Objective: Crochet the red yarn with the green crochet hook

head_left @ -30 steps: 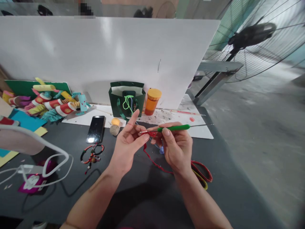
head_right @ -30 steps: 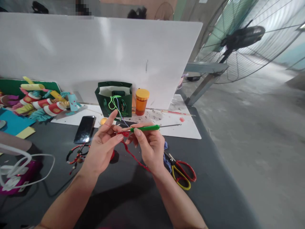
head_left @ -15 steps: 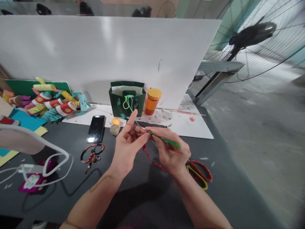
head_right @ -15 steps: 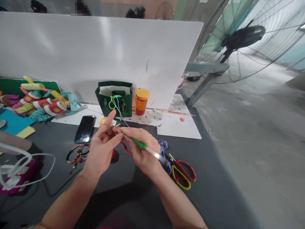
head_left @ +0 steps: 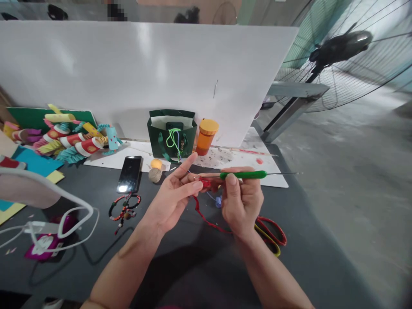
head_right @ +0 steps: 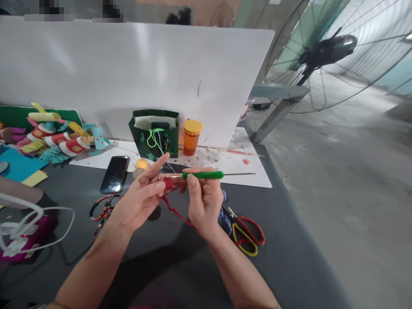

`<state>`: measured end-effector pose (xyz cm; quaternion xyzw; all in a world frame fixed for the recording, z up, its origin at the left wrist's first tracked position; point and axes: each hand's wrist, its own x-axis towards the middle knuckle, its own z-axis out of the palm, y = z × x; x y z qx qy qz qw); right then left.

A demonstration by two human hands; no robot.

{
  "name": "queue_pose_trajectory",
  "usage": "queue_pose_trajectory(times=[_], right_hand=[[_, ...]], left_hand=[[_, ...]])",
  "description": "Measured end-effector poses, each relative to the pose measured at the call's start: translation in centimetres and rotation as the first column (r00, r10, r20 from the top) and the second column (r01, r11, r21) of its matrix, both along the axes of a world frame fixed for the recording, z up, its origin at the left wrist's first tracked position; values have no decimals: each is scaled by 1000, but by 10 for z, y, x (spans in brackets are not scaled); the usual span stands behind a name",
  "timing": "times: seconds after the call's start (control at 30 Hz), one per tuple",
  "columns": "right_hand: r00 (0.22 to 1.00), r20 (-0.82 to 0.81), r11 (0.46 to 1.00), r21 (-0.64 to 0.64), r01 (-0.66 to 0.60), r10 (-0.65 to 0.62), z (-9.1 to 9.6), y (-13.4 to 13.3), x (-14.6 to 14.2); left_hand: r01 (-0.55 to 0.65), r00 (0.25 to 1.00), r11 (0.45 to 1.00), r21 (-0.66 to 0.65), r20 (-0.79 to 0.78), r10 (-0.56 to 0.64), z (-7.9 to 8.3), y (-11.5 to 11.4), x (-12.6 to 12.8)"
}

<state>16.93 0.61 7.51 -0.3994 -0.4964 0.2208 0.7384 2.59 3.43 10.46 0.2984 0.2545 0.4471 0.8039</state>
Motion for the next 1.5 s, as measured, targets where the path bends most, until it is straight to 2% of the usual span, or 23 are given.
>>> queue_pose_trajectory(times=[0.23, 0.33, 0.5, 0.6, 0.7, 0.83, 0.93, 1.07, 1.13, 1.2, 1.33, 1.5], right_hand=[[999, 23, 998, -60, -27, 29, 0, -1, 7], [997, 67, 999, -25, -27, 28, 3, -3, 6], [966, 229, 989, 106, 100, -122, 8, -5, 6], [949, 285, 987, 121, 105, -136, 7, -7, 10], [968, 239, 996, 73, 57, -73, 5, -7, 12], [991, 52, 990, -71, -121, 125, 8, -3, 15], [961, -76, 952, -135, -274, 265, 13, 1, 17], [900, -223, 881, -218, -421, 375, 18, 5, 16], [870, -268, 844, -244, -477, 414, 20, 6, 13], [852, -286, 835, -220, -504, 439, 19, 6, 8], [876, -271, 876, -172, -451, 398, 17, 8, 0], [906, -297, 919, -161, -359, 302, 13, 12, 1]], left_hand=[[143, 989, 990, 21, 31, -144, -2, 5, -3], [108, 994, 994, 21, -8, -108, -2, 4, -2], [40, 995, 998, 40, -91, -36, -5, 2, -1], [50, 996, 998, 23, -78, -49, -5, 4, -3], [133, 990, 991, 20, -60, -131, -3, 5, -5], [292, 956, 956, 17, 8, -292, 0, 8, -5], [368, 927, 929, 42, 60, -370, -1, 9, -4], [402, 910, 910, 98, 66, -409, -3, 9, -4], [369, 927, 923, 111, 23, -374, -2, 7, -3], [276, 961, 954, 120, -35, -274, -1, 4, -2], [30, 995, 985, 172, -102, -13, -1, 0, -1], [-61, 982, 976, 208, -164, 96, -4, 0, -2]])
